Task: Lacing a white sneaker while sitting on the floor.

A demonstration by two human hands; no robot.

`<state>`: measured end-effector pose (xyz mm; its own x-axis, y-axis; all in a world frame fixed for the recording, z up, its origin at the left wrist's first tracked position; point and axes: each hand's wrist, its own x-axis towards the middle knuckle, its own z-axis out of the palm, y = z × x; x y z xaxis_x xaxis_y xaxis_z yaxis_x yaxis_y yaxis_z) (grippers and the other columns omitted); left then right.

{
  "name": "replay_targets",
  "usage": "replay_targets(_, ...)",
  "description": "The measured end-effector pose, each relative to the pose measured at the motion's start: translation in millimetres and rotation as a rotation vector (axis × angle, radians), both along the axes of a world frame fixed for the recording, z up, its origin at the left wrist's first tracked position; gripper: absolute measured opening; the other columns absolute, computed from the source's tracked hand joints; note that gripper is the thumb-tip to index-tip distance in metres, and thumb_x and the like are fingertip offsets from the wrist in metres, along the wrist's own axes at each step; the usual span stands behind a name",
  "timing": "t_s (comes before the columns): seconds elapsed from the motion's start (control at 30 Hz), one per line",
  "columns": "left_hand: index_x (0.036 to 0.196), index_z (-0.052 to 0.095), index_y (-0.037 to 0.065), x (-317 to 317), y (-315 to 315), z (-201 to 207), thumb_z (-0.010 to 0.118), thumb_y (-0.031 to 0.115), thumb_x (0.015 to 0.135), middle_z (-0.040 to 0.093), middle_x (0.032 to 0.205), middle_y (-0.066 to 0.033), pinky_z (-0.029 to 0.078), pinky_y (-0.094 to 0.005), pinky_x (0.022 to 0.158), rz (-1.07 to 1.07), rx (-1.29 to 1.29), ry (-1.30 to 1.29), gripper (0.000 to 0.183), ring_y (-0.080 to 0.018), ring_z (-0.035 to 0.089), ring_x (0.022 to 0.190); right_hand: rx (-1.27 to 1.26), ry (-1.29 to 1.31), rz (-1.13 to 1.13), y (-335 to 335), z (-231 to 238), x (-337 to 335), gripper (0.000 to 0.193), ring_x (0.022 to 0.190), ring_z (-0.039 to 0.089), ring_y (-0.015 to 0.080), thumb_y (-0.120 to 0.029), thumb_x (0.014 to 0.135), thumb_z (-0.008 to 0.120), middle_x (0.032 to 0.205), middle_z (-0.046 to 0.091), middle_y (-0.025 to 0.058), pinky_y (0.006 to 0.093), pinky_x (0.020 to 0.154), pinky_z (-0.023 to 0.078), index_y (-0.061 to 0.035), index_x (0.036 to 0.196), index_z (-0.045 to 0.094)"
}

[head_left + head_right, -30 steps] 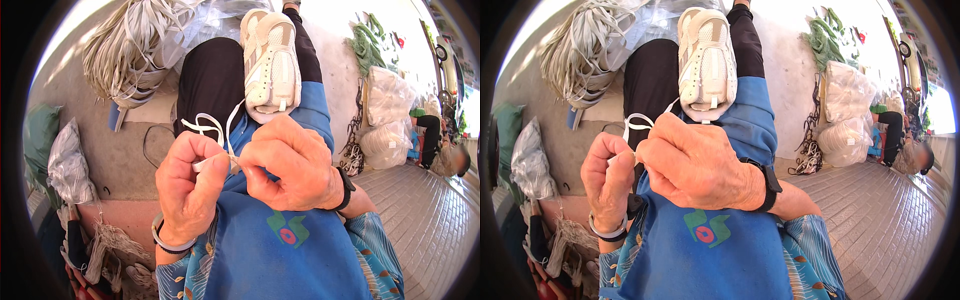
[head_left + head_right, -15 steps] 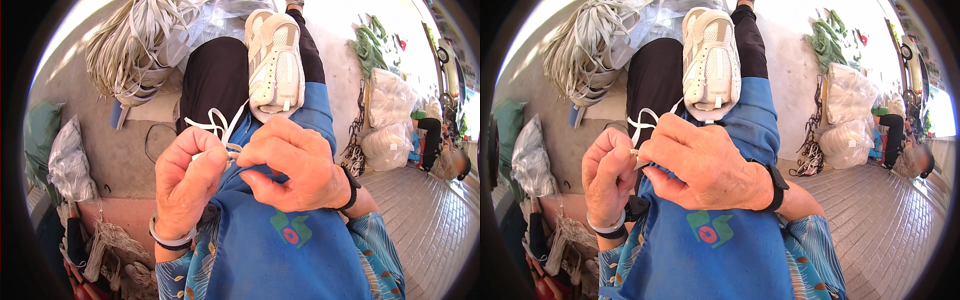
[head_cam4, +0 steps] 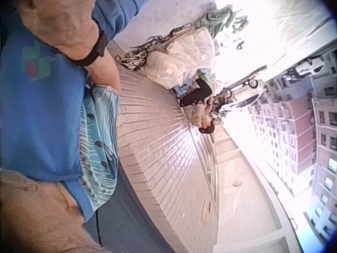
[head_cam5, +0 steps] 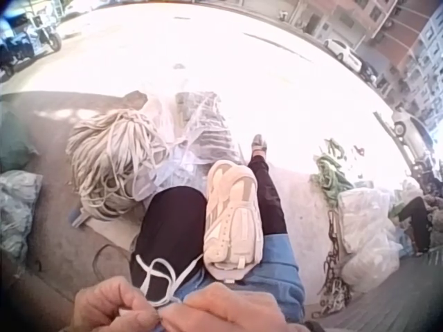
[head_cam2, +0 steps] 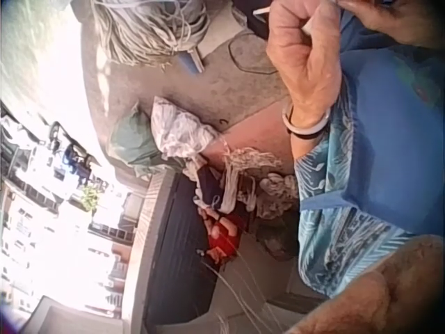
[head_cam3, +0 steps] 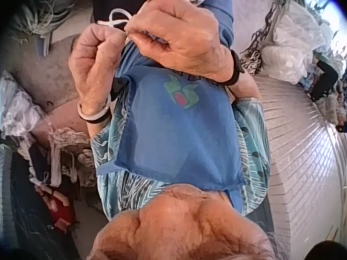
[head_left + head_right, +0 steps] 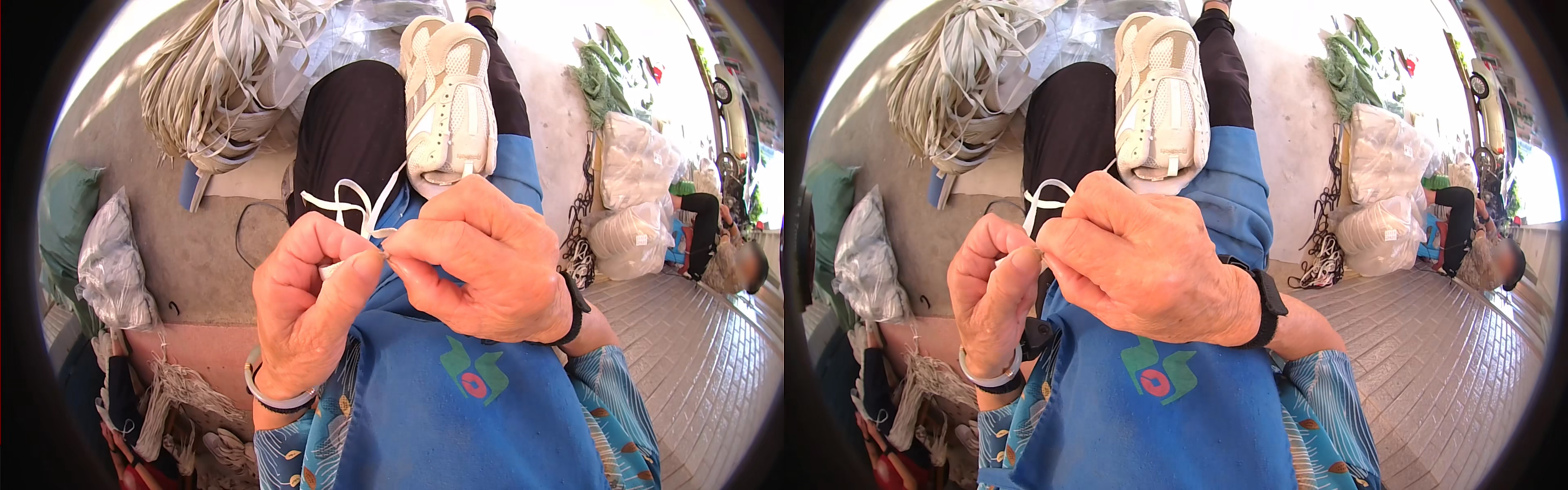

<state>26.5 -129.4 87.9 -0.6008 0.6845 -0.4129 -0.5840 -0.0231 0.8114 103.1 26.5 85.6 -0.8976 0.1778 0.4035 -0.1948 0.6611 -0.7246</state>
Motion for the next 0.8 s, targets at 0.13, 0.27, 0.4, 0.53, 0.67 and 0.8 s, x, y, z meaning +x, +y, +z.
replay_targets(0.13, 0.087, 0.055, 0.001, 1.7, -1.2, -0.7, 0.063, 0.006, 0.086, 0.053, 0.075, 0.0048, 0.032, -0.0145, 0.055, -0.007, -0.033, 0.089, 0.01, 0.0006, 0.041, 0.064, 0.02, -0.094, -0.026, -1.6, 6.9, 1.9, 0.025, 0.058, 0.056, 0.0166, 0.006, 0.059, 0.071, 0.071, 0.057, 0.0057, 0.0272, 0.047, 0.045, -0.0048, 0.081, 0.066)
replay_targets(0.27, 0.086, 0.055, 0.001, 6.5, -0.2, -3.8, 0.064, 0.006, 0.086, 0.054, 0.074, 0.0046, 0.032, -0.0145, 0.054, 0.016, -0.052, 0.187, 0.01, 0.0005, 0.041, 0.063, -0.039, -0.086, -0.038, -2.8, 5.2, 3.0, 0.024, 0.058, 0.056, 0.016, 0.007, 0.059, 0.069, 0.072, 0.058, 0.0057, 0.026, 0.044, 0.044, -0.0046, 0.08, 0.065)
replay_targets(0.4, 0.085, 0.056, 0.001, 9.0, 1.0, -4.8, 0.064, 0.005, 0.085, 0.055, 0.071, 0.0044, 0.033, -0.0145, 0.052, 0.04, -0.078, 0.278, 0.009, 0.0007, 0.042, 0.06, -0.091, -0.14, -0.036, -3.3, 8.5, 4.1, 0.023, 0.058, 0.056, 0.0146, 0.008, 0.06, 0.068, 0.072, 0.059, 0.0059, 0.0246, 0.042, 0.043, -0.0038, 0.079, 0.064)
replay_targets(0.53, 0.086, 0.057, 0.0, 11.9, 0.5, -7.7, 0.064, 0.005, 0.085, 0.057, 0.07, 0.0034, 0.034, -0.0147, 0.051, 0.063, -0.089, 0.35, 0.009, 0.0004, 0.044, 0.059, -0.083, -0.152, -0.03, -2.9, 9.5, 5.7, 0.021, 0.058, 0.056, 0.0141, 0.008, 0.061, 0.067, 0.072, 0.059, 0.0059, 0.0244, 0.042, 0.043, -0.0031, 0.079, 0.064)
replay_targets(0.67, 0.084, 0.058, 0.0, 14.0, 0.4, -11.7, 0.065, 0.004, 0.083, 0.057, 0.069, 0.0032, 0.035, -0.0151, 0.049, 0.069, -0.114, 0.446, 0.008, 0.0004, 0.044, 0.057, -0.073, -0.145, -0.036, -4.0, 7.9, 6.8, 0.021, 0.058, 0.056, 0.0143, 0.009, 0.062, 0.066, 0.072, 0.059, 0.0061, 0.0242, 0.042, 0.043, -0.0027, 0.079, 0.064)
replay_targets(0.8, 0.082, 0.059, 0.001, 16.0, 1.8, -13.3, 0.066, 0.002, 0.081, 0.057, 0.066, 0.0029, 0.034, -0.0153, 0.048, 0.087, -0.143, 0.598, 0.007, 0.0005, 0.044, 0.055, -0.09, -0.128, -0.042, -4.1, 8.2, 7.0, 0.02, 0.055, 0.054, 0.0124, 0.009, 0.062, 0.065, 0.073, 0.058, 0.0058, 0.0232, 0.042, 0.042, -0.0024, 0.079, 0.064)
